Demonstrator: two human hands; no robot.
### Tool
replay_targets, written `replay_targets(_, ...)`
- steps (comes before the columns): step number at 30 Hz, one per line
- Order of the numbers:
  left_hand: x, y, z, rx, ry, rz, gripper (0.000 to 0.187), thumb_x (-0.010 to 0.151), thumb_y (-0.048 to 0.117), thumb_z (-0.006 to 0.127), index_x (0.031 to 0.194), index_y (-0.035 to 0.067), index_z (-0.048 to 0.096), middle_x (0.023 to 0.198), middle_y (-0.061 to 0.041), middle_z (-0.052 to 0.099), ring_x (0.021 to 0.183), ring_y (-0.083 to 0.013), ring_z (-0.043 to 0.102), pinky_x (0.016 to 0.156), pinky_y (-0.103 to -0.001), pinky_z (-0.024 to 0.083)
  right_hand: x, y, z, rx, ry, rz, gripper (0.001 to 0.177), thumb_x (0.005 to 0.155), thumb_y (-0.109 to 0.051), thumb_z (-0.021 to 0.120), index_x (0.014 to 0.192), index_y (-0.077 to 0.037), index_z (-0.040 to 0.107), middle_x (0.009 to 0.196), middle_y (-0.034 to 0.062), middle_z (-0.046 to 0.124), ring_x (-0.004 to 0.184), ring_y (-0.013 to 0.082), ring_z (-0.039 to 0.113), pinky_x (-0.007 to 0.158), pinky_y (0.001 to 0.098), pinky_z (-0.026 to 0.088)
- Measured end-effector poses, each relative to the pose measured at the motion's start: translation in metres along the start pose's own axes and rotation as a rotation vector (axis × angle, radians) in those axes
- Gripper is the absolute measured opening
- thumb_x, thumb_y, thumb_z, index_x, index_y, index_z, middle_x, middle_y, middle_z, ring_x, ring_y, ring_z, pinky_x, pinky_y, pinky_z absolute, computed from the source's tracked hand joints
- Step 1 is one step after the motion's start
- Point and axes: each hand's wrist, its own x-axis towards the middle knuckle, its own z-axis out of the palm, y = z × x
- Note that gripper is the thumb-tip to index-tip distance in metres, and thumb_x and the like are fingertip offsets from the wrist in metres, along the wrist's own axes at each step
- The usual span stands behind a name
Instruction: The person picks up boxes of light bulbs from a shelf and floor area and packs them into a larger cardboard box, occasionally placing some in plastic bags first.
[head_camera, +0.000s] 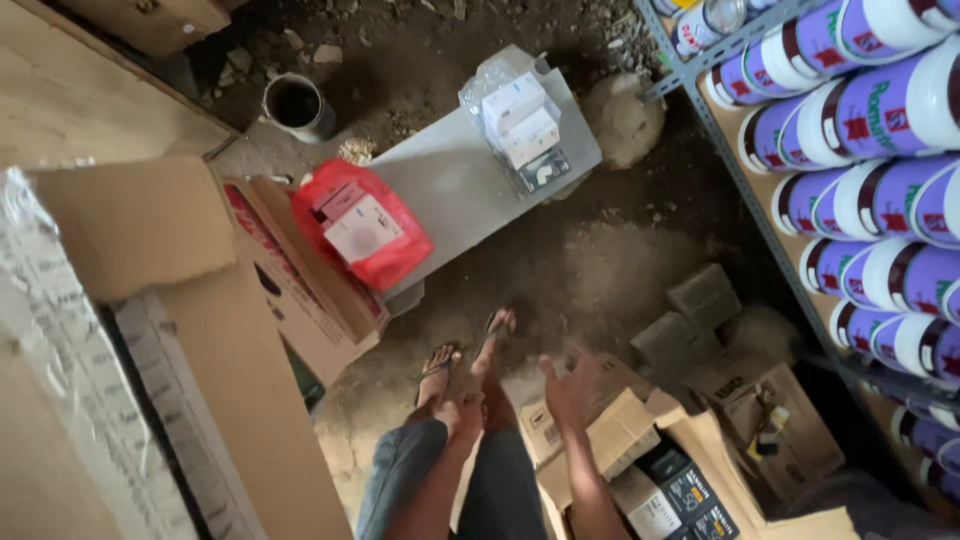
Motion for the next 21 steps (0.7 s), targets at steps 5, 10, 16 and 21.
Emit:
replay_targets(5, 0.037, 0.041, 0.02, -0.335, 0.146, -0.162, 0.018, 0.094, 0.007, 0.053, 0.084, -0.003, 0.065, 0.058, -0.01, 0.05, 0.046, -0.0202, 0.044, 0.045, -0.039, 0.034, 0.081, -0.043, 0.006, -0.074, -0.019, -0.192, 0.082, 0.075, -0.055, 0.062, 0.141, -0.013, 0.038, 0.146, 0.0133, 0.039, 0.132, 0.0328, 0.041, 0.102, 0.0534, 0.037)
replay_targets(10, 0.107, 0.086, 0.025, 0.054, 0.2, -0.412, 0.081, 0.077, 0.068, 0.053, 0.131, 0.009, 0.037, 0.126, -0.017, 0.032, 0.113, -0.0341, 0.031, 0.09, -0.055, 0.021, 0.142, -0.154, 0.009, 0.012, -0.114, -0.144, 0.073, 0.09, -0.034, 0.066, 0.145, -0.003, 0.031, 0.145, 0.0259, 0.035, 0.135, 0.0439, 0.036, 0.107, 0.061, 0.035)
replay_targets(16, 0.199, 0.204, 0.043, -0.276, 0.149, -0.009, 0.06, 0.093, 0.053, 0.058, 0.13, 0.005, 0.056, 0.129, -0.02, 0.056, 0.119, -0.0367, 0.052, 0.099, -0.054, 0.042, 0.305, -0.164, 0.035, 0.196, -0.306, -0.212, 0.069, 0.091, -0.034, 0.063, 0.146, -0.011, 0.029, 0.138, 0.0214, 0.042, 0.132, 0.0395, 0.041, 0.108, 0.0596, 0.035)
replay_targets(21, 0.202, 0.355, 0.07, -0.441, -0.041, 0.068, 0.086, 0.096, 0.055, 0.049, 0.149, -0.004, 0.014, 0.141, -0.037, 0.032, 0.133, -0.0533, 0.031, 0.108, -0.063, 0.03, 0.345, -0.228, 0.037, 0.054, -0.457, -0.328, 0.069, 0.093, -0.02, 0.063, 0.148, -0.008, 0.024, 0.142, 0.0346, 0.027, 0.133, 0.0556, 0.029, 0.108, 0.0733, 0.026)
